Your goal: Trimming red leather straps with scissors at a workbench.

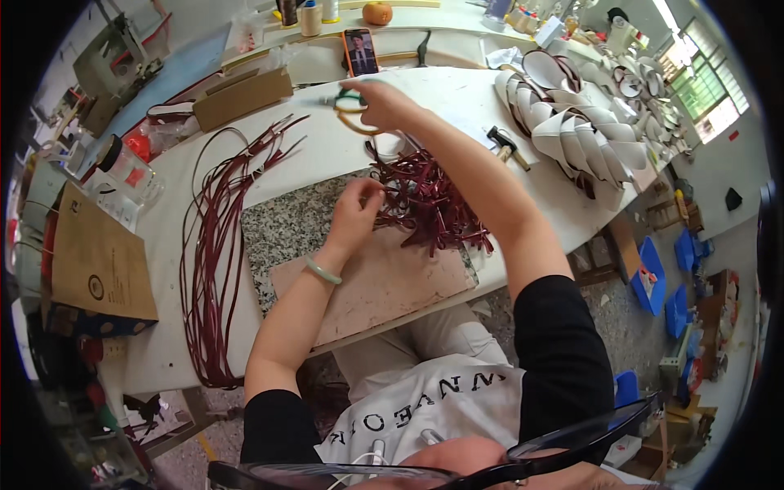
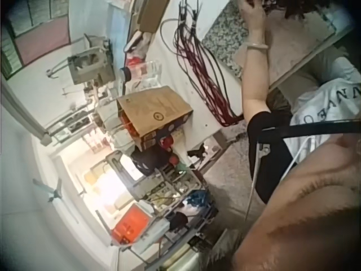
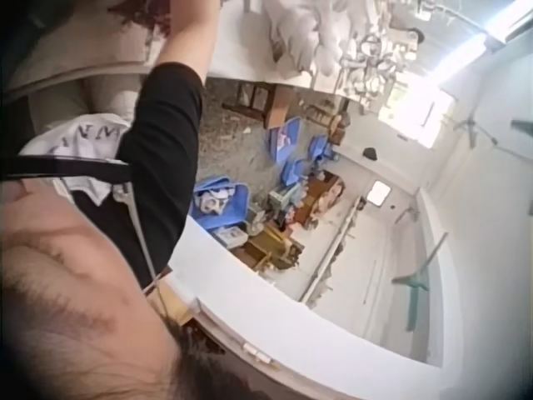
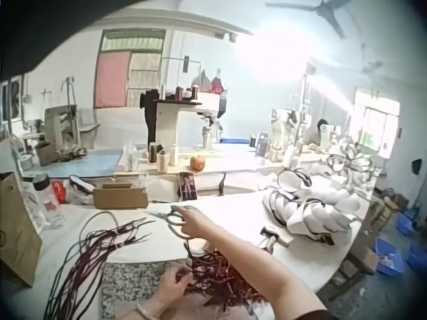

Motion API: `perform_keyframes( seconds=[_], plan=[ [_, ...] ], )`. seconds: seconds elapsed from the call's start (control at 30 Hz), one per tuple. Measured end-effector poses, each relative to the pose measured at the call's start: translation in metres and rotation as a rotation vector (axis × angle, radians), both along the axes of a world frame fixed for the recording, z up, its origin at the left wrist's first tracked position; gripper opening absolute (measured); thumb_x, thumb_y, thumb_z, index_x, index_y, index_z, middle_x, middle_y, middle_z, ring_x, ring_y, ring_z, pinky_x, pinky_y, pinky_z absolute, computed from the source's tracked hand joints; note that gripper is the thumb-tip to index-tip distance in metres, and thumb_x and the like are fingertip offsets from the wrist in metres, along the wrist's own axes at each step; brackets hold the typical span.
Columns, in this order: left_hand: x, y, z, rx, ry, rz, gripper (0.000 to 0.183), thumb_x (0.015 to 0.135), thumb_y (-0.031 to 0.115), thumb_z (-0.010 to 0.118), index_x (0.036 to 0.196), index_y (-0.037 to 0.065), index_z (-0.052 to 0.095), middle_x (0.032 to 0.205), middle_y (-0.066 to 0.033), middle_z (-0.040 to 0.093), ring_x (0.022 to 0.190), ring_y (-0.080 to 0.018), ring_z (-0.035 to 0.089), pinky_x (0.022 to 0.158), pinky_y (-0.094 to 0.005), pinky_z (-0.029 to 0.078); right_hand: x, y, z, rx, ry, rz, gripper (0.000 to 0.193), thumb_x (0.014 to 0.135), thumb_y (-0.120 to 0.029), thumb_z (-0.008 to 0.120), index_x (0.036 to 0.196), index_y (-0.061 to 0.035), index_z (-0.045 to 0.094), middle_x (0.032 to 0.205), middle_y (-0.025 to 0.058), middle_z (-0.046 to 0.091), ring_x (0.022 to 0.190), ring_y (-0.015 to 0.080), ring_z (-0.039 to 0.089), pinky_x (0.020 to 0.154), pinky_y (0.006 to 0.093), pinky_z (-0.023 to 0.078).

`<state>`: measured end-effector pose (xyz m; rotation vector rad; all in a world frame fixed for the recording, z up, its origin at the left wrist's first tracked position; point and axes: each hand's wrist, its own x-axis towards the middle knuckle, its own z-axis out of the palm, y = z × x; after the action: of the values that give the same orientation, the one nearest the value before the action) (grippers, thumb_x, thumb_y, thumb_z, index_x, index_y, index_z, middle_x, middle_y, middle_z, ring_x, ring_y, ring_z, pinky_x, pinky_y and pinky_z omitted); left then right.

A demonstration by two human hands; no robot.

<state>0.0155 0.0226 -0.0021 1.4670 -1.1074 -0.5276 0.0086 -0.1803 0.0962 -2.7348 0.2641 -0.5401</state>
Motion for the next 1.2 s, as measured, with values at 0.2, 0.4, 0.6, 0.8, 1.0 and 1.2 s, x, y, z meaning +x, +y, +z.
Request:
perform_keyframes(
  seconds=[0.2,0.4,0.6,0.8,1.0,1.2],
  plan=[
    [0.026,-0.024,0.028,0.102,0.009,0.244,0.024,0.083,0.003,0.055,0.106,0.001,0.061,0.1,-0.0114,0.057,0.086,-0.0222,0.056,0.078,-0.0324,0.048,-0.115,0.037,0.065,0.444,-0.146,-0.023,0.066,0.073,0.0,0.063,0.135,-0.0121,0.045,0.09,0.0034,0.058,0.081,0.0099,0.055,0.075,0.0268,0.049],
    [0.06,-0.039,0.021,0.085,-0.528,-0.096,0.044,0.071,-0.005,0.048,0.114,0.001,0.06,0.113,-0.0191,0.058,0.107,-0.0356,0.051,0.098,-0.0415,0.039,-0.241,0.041,0.011,0.89,-0.228,-0.055,0.067,0.076,0.007,0.066,0.137,-0.0045,0.039,0.088,0.0032,0.053,0.077,0.0118,0.057,0.069,0.0253,0.05],
    [0.061,0.002,0.013,0.248,-0.648,-0.145,0.041,0.077,0.001,0.056,0.117,0.003,0.059,0.122,-0.0164,0.057,0.12,-0.0345,0.047,0.104,-0.0398,0.037,-0.321,0.075,-0.034,1.392,-0.225,-0.1,0.071,0.067,0.003,0.078,0.127,-0.0069,0.042,0.081,0.0015,0.052,0.068,0.0094,0.054,0.06,0.0237,0.048],
    [0.003,0.02,0.053,0.313,-0.666,0.318,0.022,0.086,0.006,0.057,0.106,-0.003,0.062,0.091,-0.0104,0.068,0.079,-0.0249,0.064,0.075,-0.0341,0.05,-0.364,0.125,-0.039,1.638,-0.209,-0.173,0.063,0.076,-0.001,0.073,0.128,-0.0061,0.039,0.084,-0.0003,0.049,0.073,0.007,0.05,0.065,0.0216,0.045],
    [-0.094,0.045,0.074,0.256,0.608,-0.15,0.021,0.092,0.014,0.058,0.104,-0.002,0.065,0.088,-0.0057,0.068,0.077,-0.0107,0.06,0.073,-0.0249,0.048,-0.359,0.141,-0.056,1.412,-0.159,-0.242,0.065,0.076,-0.007,0.077,0.129,-0.0036,0.039,0.09,0.0013,0.055,0.076,0.007,0.052,0.072,0.0216,0.046],
    [-0.165,0.069,0.075,0.463,0.436,-0.577,0.022,0.087,0.012,0.065,0.105,-0.001,0.063,0.088,-0.0038,0.065,0.08,-0.0103,0.06,0.071,-0.0239,0.048,-0.331,0.157,-0.043,1.305,-0.297,-0.094,0.061,0.078,0.001,0.072,0.129,-0.0054,0.038,0.092,0.0066,0.061,0.079,0.0083,0.057,0.074,0.0228,0.048]
  ],
)
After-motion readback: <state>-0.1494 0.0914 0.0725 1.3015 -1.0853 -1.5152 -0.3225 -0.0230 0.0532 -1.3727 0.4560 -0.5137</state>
